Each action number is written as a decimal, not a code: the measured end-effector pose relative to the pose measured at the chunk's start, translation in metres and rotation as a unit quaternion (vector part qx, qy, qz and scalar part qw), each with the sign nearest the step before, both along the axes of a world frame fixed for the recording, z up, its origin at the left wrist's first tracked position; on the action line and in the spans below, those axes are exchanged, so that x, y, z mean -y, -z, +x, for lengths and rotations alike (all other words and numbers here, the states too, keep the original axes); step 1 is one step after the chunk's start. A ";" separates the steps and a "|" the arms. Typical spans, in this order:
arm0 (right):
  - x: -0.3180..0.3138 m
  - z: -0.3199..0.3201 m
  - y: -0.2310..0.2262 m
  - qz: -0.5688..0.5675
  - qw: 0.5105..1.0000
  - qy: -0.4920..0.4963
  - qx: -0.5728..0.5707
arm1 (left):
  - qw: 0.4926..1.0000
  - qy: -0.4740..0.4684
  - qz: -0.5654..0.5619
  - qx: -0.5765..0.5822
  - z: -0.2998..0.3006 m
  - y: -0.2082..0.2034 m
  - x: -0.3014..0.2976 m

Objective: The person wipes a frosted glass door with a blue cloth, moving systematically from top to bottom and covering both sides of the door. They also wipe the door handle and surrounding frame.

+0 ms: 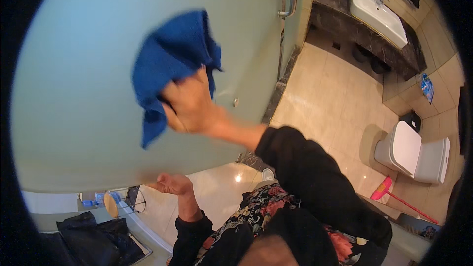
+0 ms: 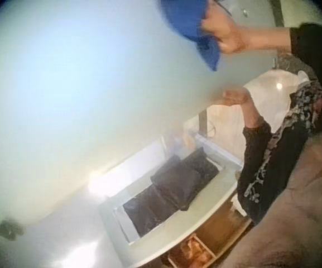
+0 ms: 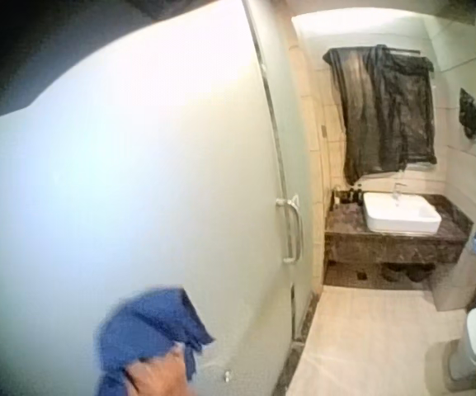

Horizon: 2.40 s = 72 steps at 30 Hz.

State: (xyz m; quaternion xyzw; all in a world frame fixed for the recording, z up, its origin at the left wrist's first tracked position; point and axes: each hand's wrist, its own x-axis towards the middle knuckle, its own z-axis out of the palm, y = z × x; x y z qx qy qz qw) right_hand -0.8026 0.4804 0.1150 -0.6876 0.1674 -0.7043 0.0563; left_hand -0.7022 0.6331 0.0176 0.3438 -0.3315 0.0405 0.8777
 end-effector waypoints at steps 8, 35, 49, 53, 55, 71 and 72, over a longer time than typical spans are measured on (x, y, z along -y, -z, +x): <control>0.111 -0.037 0.056 0.152 0.980 0.095 0.089 | 0.985 -0.047 0.107 0.124 -0.012 -0.017 0.007; 0.121 -0.025 0.152 0.298 0.929 0.161 0.151 | 0.918 -0.258 0.138 0.268 0.059 0.024 -0.020; -0.066 -0.013 0.202 0.734 0.660 -0.114 0.112 | 0.945 -0.255 0.089 0.186 0.041 0.013 -0.006; -0.117 -0.009 0.152 0.415 0.895 -0.162 -0.037 | 0.931 -0.256 0.157 0.206 0.026 -0.004 -0.013; -0.108 -0.009 0.124 0.269 0.942 -0.190 -0.066 | 0.925 -0.268 0.158 0.220 0.034 0.010 -0.008; -0.031 -0.002 -0.025 -0.076 0.973 -0.200 -0.089 | 0.961 -0.188 0.167 0.116 0.003 0.039 -0.006; -0.032 -0.005 -0.003 -0.072 0.968 -0.200 -0.137 | 0.956 -0.197 0.195 0.101 0.001 0.044 -0.010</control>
